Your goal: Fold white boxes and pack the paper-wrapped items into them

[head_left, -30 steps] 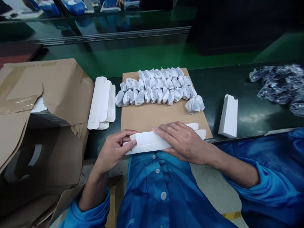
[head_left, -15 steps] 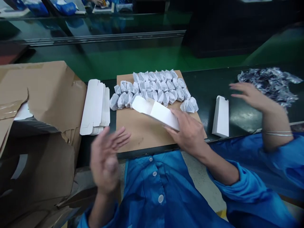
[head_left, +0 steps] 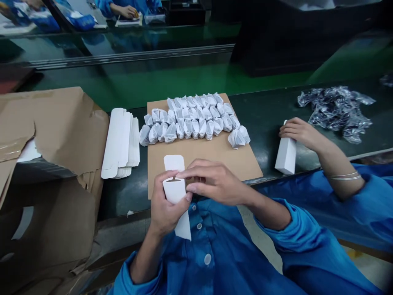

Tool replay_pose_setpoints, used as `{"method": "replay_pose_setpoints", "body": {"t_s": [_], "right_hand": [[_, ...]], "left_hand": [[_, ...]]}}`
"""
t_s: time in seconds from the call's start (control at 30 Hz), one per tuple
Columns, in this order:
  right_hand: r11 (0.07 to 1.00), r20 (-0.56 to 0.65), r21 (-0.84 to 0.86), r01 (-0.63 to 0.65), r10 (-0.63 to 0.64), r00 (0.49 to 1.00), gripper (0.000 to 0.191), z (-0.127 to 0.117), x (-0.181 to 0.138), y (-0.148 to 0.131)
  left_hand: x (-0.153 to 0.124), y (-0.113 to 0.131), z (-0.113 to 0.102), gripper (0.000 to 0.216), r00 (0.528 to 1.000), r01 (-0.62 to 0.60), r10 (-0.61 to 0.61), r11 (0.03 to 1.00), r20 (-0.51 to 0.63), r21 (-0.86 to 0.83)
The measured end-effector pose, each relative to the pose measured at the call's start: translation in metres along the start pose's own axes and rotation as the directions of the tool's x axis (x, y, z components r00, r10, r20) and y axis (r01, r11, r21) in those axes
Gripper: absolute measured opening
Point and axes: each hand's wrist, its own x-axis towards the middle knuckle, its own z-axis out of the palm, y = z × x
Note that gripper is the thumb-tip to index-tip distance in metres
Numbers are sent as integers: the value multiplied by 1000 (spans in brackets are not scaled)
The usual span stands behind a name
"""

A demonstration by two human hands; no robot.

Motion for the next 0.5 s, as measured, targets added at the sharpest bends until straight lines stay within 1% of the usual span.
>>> {"method": "replay_pose_setpoints", "body": {"t_s": [0.07, 0.1, 0.13, 0.17, 0.2, 0.23, 0.27, 0.3, 0.4, 0.5], "right_hand": [[982, -112, 136, -128, 144, 983, 25, -6, 8, 5], [959, -148, 216, -185, 220, 964, 26, -8, 12, 8], [928, -149, 294, -229, 281, 948, 28, -9, 17, 9], [895, -106, 359, -263, 319, 942, 31, -9, 21, 10], [866, -33, 406, -292, 333, 942, 34, -8, 24, 11], [844, 39, 434, -315, 332, 943, 35, -7, 27, 10], [831, 86, 447, -330, 327, 941, 34, -5, 29, 9], [829, 105, 449, -334, 322, 941, 30, -2, 30, 8], [841, 95, 430, -329, 320, 943, 26, 4, 29, 3], [852, 61, 410, -324, 329, 942, 24, 8, 26, -1]], "left_hand": [[-2, -1, -2, 42, 995, 46, -45, 999, 86, -14], [-2, -1, -3, 41, 991, 60, -58, 998, 119, -10], [-1, -1, -4, 40, 988, 59, -58, 998, 145, 2], [0, 0, -5, 38, 986, 42, -45, 999, 163, 23], [2, 0, -6, 37, 984, 16, -24, 999, 175, 48], [3, 0, -7, 36, 983, -7, -7, 997, 184, 75], [4, 0, -7, 36, 982, -21, 2, 995, 190, 101], [4, 0, -6, 37, 981, -30, 6, 992, 192, 122], [2, -4, 0, 51, 990, -61, 45, 991, 135, 120], [-3, -5, 11, 67, 993, -118, 118, 993, -12, 31]]}}
